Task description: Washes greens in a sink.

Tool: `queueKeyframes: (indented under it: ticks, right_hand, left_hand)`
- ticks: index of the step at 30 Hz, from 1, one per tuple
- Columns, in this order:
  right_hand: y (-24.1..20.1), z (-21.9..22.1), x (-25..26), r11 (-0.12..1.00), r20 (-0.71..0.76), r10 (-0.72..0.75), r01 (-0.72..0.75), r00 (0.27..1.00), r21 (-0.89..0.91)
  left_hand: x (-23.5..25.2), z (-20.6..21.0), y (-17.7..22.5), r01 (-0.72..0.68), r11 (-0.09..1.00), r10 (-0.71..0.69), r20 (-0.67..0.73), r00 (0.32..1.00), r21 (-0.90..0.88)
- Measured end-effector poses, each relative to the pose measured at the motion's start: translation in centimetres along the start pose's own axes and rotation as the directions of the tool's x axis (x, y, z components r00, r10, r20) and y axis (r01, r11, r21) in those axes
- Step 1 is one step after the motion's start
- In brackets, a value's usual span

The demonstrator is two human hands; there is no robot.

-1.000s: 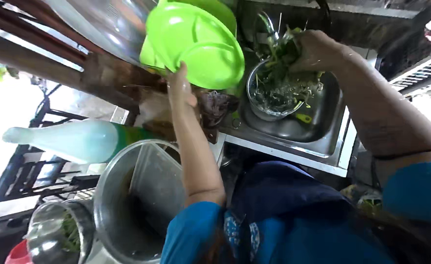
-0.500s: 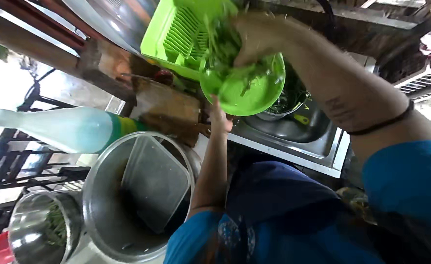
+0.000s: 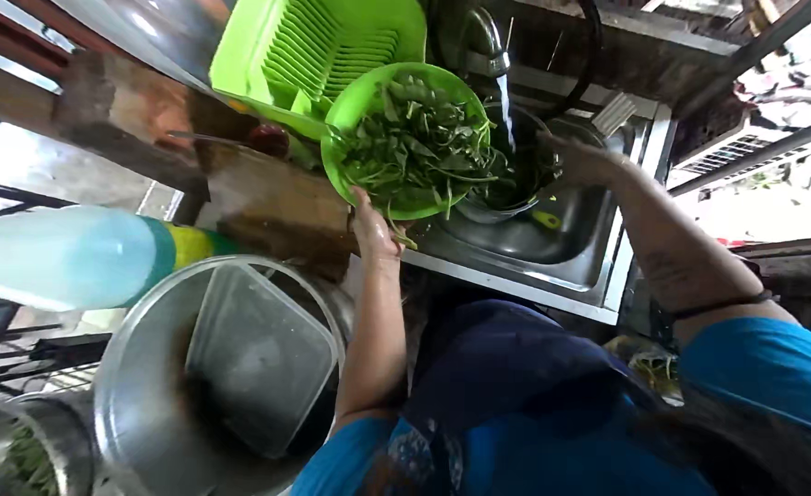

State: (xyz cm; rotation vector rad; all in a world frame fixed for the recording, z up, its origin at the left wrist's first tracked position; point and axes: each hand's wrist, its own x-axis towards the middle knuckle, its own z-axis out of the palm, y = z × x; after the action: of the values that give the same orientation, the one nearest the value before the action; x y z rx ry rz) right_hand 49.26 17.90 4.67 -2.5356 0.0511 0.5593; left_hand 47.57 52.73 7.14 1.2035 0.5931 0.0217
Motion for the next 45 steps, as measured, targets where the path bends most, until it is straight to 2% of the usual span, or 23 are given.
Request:
queueKeyframes:
  ticks: [3, 6, 8, 11, 14, 16, 17, 19, 21, 24, 27, 29, 33, 35, 37, 39, 41, 43, 45]
  right_hand:
    - [2.4, 3.1, 0.4, 0.999, 0.033, 0.03, -0.031, 0.999, 0.03]
    - [0.7, 0.9, 0.8, 0.997, 0.03, 0.075, -0.074, 0.997, -0.032]
    - [-1.9, -1.3, 1.2, 0.998, -0.038, 0.012, -0.014, 0.999, -0.058]
    - [-4.9, -2.4, 3.9, 0.994, -0.152, -0.104, 0.109, 0.983, 0.022]
    - [-4.3, 1.6, 9.2, 0.993, -0.044, -0.085, 0.088, 0.995, 0.083]
    - [-4.3, 6.5, 11.5, 0.997, -0.064, 0.002, 0.002, 0.998, 0.077]
    - [-5.6, 7.5, 11.3, 0.997, 0.019, 0.062, -0.063, 0.998, 0.055]
    - [-9.0, 7.3, 9.6, 0.99, 0.256, 0.127, -0.107, 0.958, -0.091]
    - [-10.3, 7.9, 8.8, 0.951, 0.42, 0.13, 0.007, 0.898, -0.308]
    - [-8.5, 8.8, 8.9, 0.94, 0.414, 0.146, 0.004, 0.898, -0.341]
    - [-7.5, 6.3, 8.7, 0.949, 0.356, 0.028, 0.087, 0.934, -0.303]
    - [-7.9, 2.7, 7.6, 0.959, 0.221, -0.099, 0.152, 0.97, -0.238]
    - [-11.1, -6.0, 3.0, 0.948, 0.01, -0.248, 0.244, 0.969, -0.204]
    - [-13.3, -9.6, 0.9, 0.944, -0.057, -0.278, 0.262, 0.959, -0.199]
    - [-15.6, -12.1, -0.5, 0.948, -0.109, -0.3, 0.284, 0.948, -0.145]
    - [-18.2, -13.2, -1.7, 0.968, -0.18, -0.248, 0.236, 0.952, -0.084]
    - [-20.6, -13.2, -2.2, 0.97, -0.158, -0.241, 0.243, 0.957, -0.013]
    - [-22.9, -12.3, -2.0, 0.937, -0.138, -0.349, 0.347, 0.927, -0.039]
    - [-25.0, -10.9, -1.1, 0.889, -0.051, -0.447, 0.437, 0.893, -0.134]
  left_hand:
    - [0.2, 0.3, 0.6, -0.03, 1.0, 0.03, 0.008, 1.0, 0.004]
    - [0.2, 0.5, 1.1, -0.02, 0.999, 0.019, -0.014, 1.0, -0.035]
    - [0.2, 0.6, 1.3, -0.017, 0.999, 0.016, -0.03, 0.999, -0.045]
    - [0.1, 0.5, 2.0, -0.046, 0.998, 0.044, -0.057, 0.997, -0.034]
    - [-0.3, 0.4, 2.7, -0.066, 0.996, 0.062, -0.065, 0.996, -0.052]
    - [-0.5, 0.2, 2.9, -0.08, 0.995, 0.077, -0.052, 0.996, -0.063]
    - [-0.6, 0.1, 2.9, -0.086, 0.994, 0.084, -0.044, 0.996, -0.071]
    - [-0.8, 0.1, 3.0, -0.098, 0.991, 0.095, -0.038, 0.995, -0.089]
    - [-1.0, 0.1, 3.0, -0.102, 0.989, 0.099, -0.037, 0.994, -0.105]
    - [-1.2, 0.0, 2.8, -0.099, 0.988, 0.095, -0.035, 0.995, -0.118]
    - [-1.1, -0.2, 2.8, -0.095, 0.992, 0.09, -0.052, 0.995, -0.089]
    - [-0.9, -0.3, 2.7, -0.086, 0.995, 0.082, -0.089, 0.993, -0.052]
    - [-0.7, -0.7, 2.0, -0.079, 0.996, 0.083, -0.096, 0.992, 0.041]
    - [-0.5, -0.7, 1.6, -0.092, 0.996, 0.092, -0.036, 0.995, -0.003]
    - [-0.8, -0.2, 1.4, -0.079, 0.997, 0.078, -0.041, 0.996, -0.004]
    - [-1.0, 0.3, 1.2, -0.044, 0.999, 0.046, -0.068, 0.997, 0.028]
    - [-1.3, 0.9, 1.0, -0.018, 1.0, 0.019, -0.042, 0.999, 0.025]
    - [-1.4, 1.6, 0.7, -0.018, 1.0, 0.018, -0.021, 1.0, 0.018]
    - [-1.4, 2.0, 0.5, -0.015, 0.999, 0.016, -0.011, 1.0, 0.032]
